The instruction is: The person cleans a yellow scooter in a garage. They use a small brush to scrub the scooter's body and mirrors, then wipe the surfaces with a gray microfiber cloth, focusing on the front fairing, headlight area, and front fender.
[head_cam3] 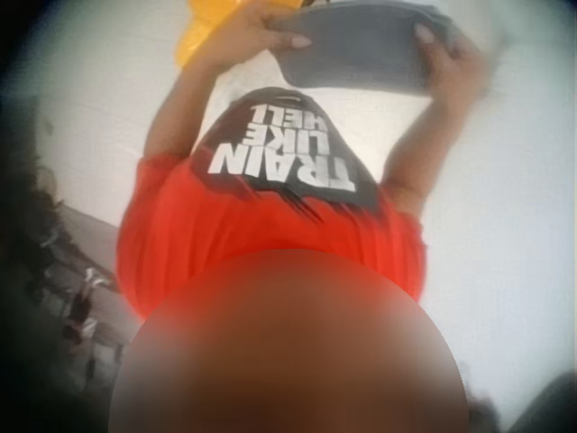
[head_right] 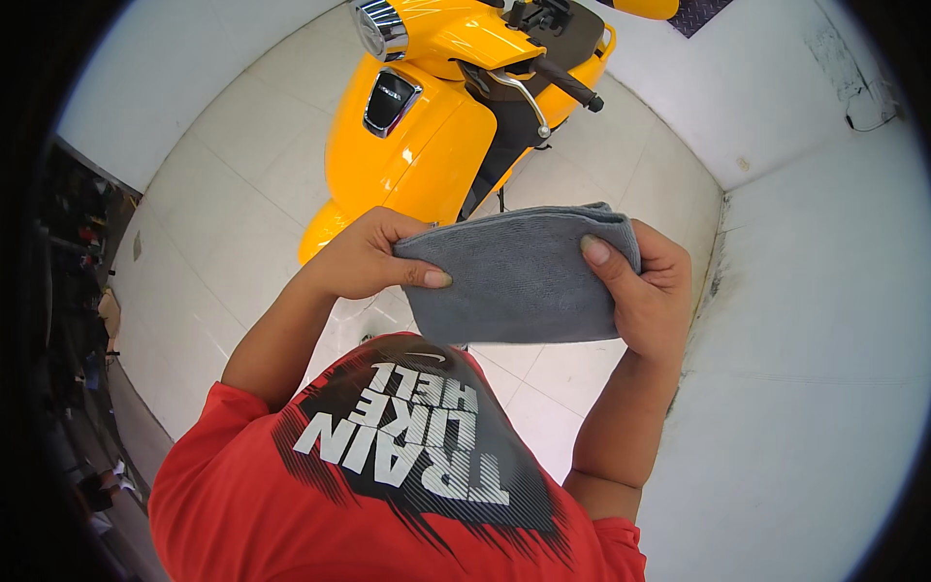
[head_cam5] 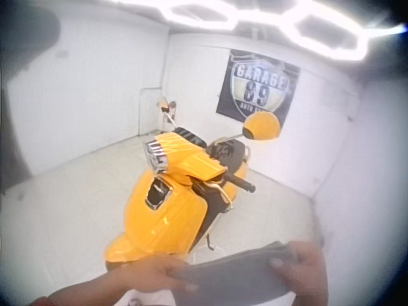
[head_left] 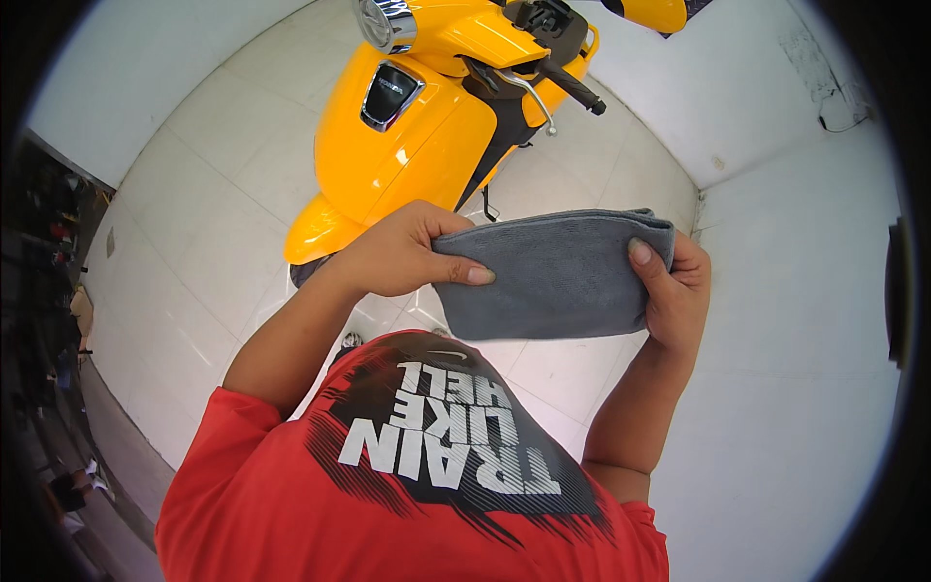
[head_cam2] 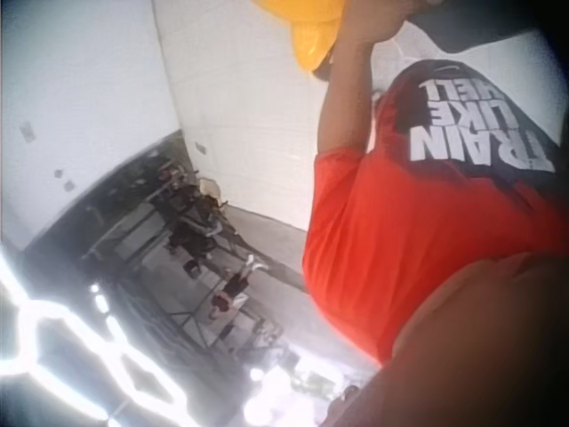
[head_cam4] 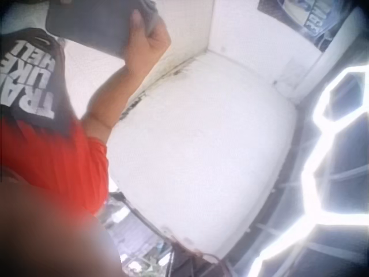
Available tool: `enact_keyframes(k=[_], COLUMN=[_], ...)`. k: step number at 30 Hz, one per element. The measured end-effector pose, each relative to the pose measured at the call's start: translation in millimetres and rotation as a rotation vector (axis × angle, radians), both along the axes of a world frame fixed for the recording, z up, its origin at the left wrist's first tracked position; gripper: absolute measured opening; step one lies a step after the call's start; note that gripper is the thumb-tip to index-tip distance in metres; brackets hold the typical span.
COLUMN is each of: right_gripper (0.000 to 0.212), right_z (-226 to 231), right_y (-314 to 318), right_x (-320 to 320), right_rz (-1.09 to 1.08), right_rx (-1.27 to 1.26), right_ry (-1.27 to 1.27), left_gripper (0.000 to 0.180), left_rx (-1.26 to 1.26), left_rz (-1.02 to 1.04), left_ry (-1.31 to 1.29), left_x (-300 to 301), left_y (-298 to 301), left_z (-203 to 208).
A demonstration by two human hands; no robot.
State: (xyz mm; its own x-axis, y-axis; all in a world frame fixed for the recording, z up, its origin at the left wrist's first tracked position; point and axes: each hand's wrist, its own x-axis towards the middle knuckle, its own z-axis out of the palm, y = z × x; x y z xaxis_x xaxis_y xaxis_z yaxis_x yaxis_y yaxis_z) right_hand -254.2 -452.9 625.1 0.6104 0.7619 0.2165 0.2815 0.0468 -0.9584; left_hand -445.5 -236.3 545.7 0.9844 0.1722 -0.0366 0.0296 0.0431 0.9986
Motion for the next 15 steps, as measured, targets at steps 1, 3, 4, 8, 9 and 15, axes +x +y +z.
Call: enact_keyframes(k=[1,3,4,8,9,15], right_gripper=[0.014,0.015,0.015,0.039,0.048,0.059], right_z=[-6,-21,-30,-57,-61,-68], right_y=[-3,-7,-8,-12,-11,12], right_x=[3,7,7,-1,-5,-35], right_rz=[-0.042,-0.019,-0.014,-0.033,-0.045,0.136], right_rx=[0.021,0.152,0.214,0.09,0.005,0.16], right_ry=[0.007,0.068,0.105,0.22,0.161,-0.371], left_gripper=[0.033,0.031,0.031,0.026,0.024,0.033], left_rx=[-0.039,-0.093,-0.138,0.034,0.122,0.308], left_rz=[0.076,0.246,0.314,0.353,0.276,0.013], left_ry=[-0.058,-0.129,-0.182,-0.281,-0.27,-0.193], left_x=[1,0,1,4,4,12], left_y=[-2,-3,-3,-2,-1,-17], left_z=[-2,-3,-1,14,20,49])
